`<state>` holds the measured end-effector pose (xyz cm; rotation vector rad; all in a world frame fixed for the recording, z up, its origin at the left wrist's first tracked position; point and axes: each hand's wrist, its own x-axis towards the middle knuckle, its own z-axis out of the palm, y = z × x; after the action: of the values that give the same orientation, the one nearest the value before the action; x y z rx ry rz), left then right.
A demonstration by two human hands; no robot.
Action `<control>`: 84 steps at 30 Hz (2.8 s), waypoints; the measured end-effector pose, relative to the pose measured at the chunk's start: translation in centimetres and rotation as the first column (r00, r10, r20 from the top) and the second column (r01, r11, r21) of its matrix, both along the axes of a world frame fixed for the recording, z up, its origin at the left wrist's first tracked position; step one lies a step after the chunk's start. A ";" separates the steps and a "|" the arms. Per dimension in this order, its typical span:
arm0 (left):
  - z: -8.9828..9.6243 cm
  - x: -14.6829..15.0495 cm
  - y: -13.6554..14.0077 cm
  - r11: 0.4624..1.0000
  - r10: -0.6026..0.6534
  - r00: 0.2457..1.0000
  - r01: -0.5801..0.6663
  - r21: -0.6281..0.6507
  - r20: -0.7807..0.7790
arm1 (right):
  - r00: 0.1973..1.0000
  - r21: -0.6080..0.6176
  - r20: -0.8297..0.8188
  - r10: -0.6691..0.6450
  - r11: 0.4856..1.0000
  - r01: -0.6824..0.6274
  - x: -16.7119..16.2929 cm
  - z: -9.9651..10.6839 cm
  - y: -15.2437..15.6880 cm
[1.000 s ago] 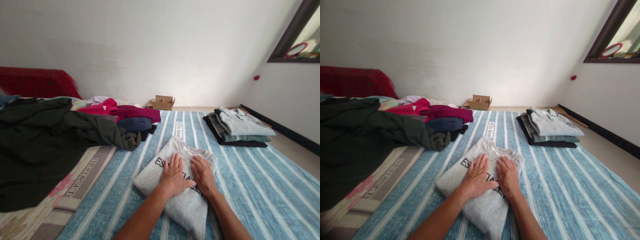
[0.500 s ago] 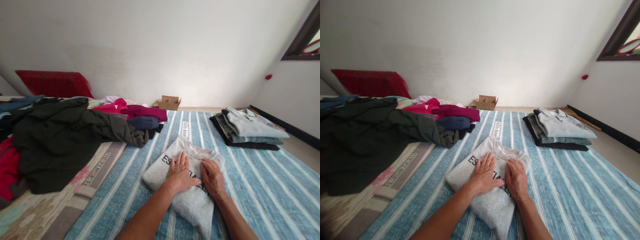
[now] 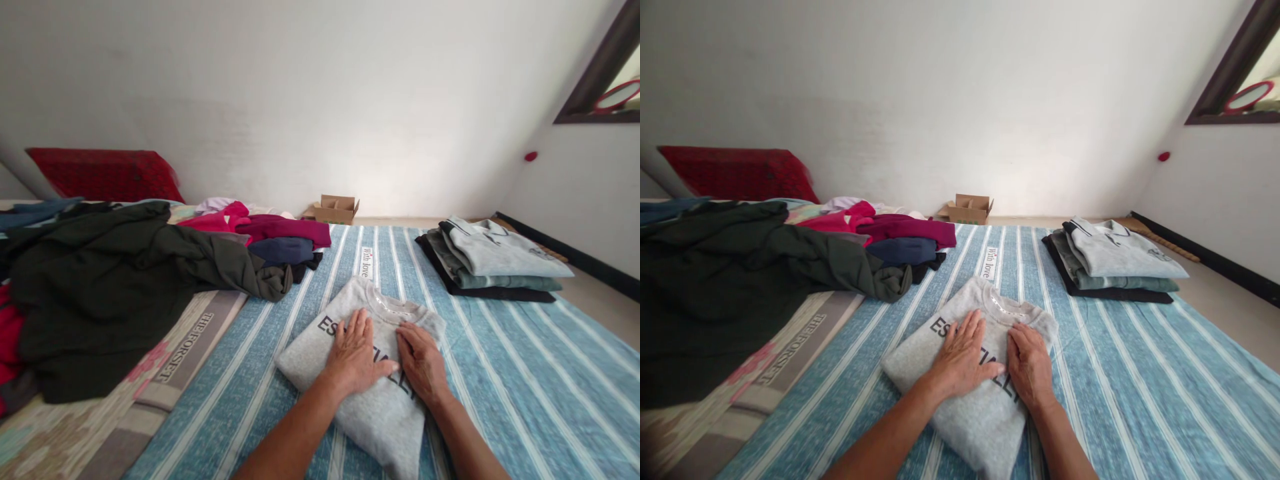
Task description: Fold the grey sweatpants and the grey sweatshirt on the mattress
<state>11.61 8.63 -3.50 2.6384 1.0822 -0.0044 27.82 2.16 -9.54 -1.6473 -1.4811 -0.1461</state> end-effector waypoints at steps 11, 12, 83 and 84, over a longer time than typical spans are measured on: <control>1.3 -1.3 0.9 0.985 0.167 0.986 -0.165 0.039 -0.030 | 0.999 -0.022 -0.029 0.014 1.000 -0.014 0.0 -0.3 -0.2; 1.1 -1.4 0.9 0.985 0.175 0.984 -0.174 0.022 -0.043 | 1.000 -0.024 -0.027 0.014 1.000 -0.014 0.0 -0.4 -0.2; -0.5 -2.6 0.8 0.969 0.214 0.976 -0.209 -0.131 0.029 | 0.971 0.206 0.223 0.088 0.969 -0.136 2.2 -2.7 1.0; -0.5 -2.6 0.8 0.969 0.214 0.976 -0.209 -0.135 0.028 | 0.968 0.213 0.233 0.094 0.966 -0.145 2.2 -2.7 1.0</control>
<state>8.99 9.41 -4.04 2.3854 1.2974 0.0246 30.02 3.20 -12.19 -1.3858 -1.6596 -0.4283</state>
